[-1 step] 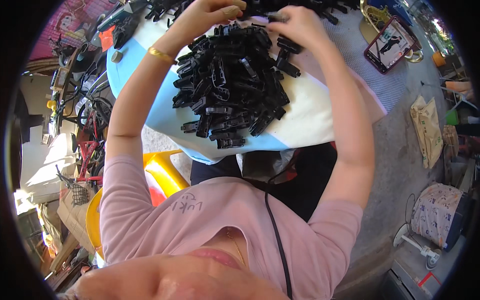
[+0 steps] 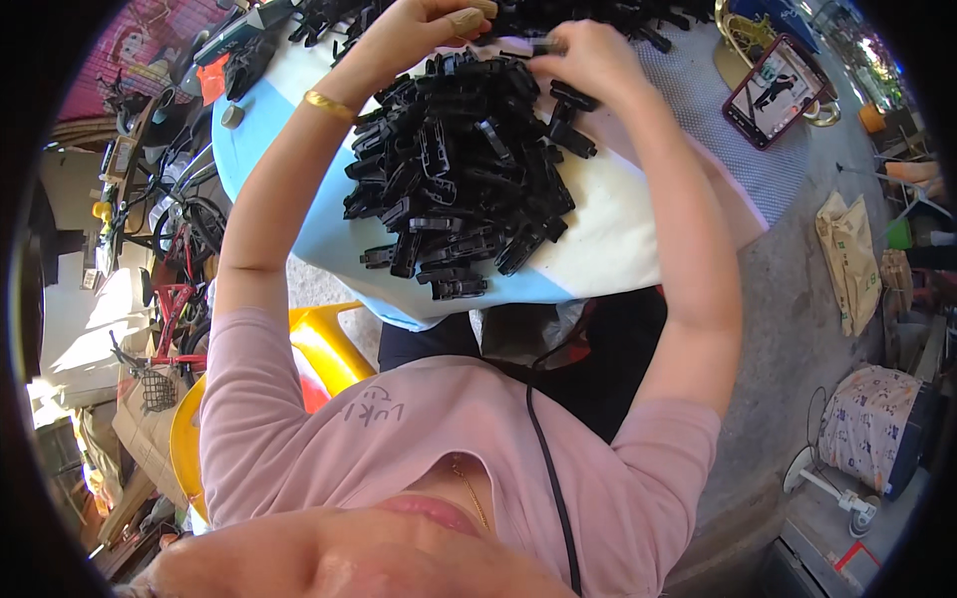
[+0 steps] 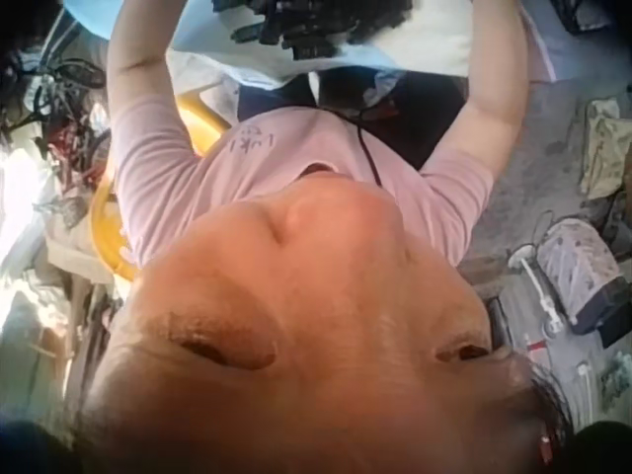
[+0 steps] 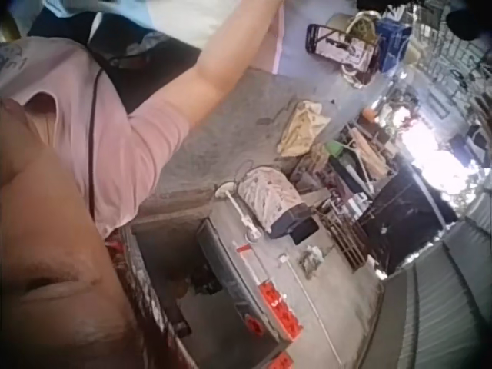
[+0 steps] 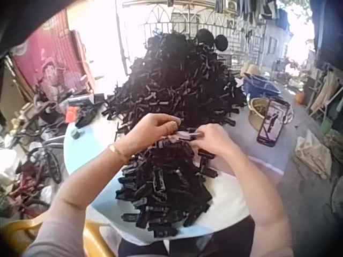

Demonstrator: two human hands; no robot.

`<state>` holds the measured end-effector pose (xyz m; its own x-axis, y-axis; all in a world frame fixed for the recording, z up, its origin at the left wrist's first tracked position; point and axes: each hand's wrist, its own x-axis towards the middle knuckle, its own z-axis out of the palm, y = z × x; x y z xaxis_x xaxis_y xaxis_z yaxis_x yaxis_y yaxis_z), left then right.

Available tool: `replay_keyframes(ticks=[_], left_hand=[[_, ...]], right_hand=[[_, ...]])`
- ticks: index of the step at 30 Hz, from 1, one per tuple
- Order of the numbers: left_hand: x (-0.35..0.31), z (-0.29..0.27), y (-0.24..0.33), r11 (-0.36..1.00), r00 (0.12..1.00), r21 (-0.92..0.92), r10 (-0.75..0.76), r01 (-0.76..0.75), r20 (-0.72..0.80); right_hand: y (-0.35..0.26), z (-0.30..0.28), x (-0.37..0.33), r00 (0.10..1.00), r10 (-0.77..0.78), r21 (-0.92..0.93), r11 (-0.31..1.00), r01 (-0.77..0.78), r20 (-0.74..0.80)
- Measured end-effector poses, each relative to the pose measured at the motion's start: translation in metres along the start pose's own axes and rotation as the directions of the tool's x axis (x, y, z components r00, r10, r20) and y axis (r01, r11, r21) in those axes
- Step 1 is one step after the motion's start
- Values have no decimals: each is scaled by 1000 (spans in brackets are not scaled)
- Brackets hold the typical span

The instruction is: Applying small pieces of tape to black plastic components at a workbench.

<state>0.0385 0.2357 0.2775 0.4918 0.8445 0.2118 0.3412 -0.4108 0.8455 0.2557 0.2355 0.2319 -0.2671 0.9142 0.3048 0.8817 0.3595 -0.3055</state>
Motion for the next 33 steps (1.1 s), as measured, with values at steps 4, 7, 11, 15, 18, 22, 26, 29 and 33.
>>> replay_keyframes(ticks=[4,7,11,15,18,22,26,29,33], left_hand=[[19,12,-26,920,999,-391,29,-15,30],[18,12,-26,874,993,-481,-18,72,116],[19,16,-25,887,978,-458,144,-59,153],[10,26,-9,700,943,-714,251,-20,220],[6,21,-1,623,937,-782,269,7,222],[1,18,6,621,945,-780,293,-73,145],[-2,22,4,559,963,-826,253,-68,92],[-5,22,7,724,972,-650,202,-231,-121],[-9,24,16,802,938,-497,339,-330,-76]], right_hand=[[5,9,6,997,46,-74,996,-42,56],[13,3,-3,966,89,141,988,-55,-243],[-5,-15,-15,915,199,650,755,85,-352],[-34,-16,-29,951,70,604,786,133,-300],[-41,-17,-35,973,57,712,692,124,-225],[-49,-20,-38,976,39,780,609,147,-214],[-52,-16,-36,978,66,794,595,121,-199],[-54,-21,-40,955,170,916,366,166,-241],[-48,-23,-40,957,201,904,413,112,-210]])
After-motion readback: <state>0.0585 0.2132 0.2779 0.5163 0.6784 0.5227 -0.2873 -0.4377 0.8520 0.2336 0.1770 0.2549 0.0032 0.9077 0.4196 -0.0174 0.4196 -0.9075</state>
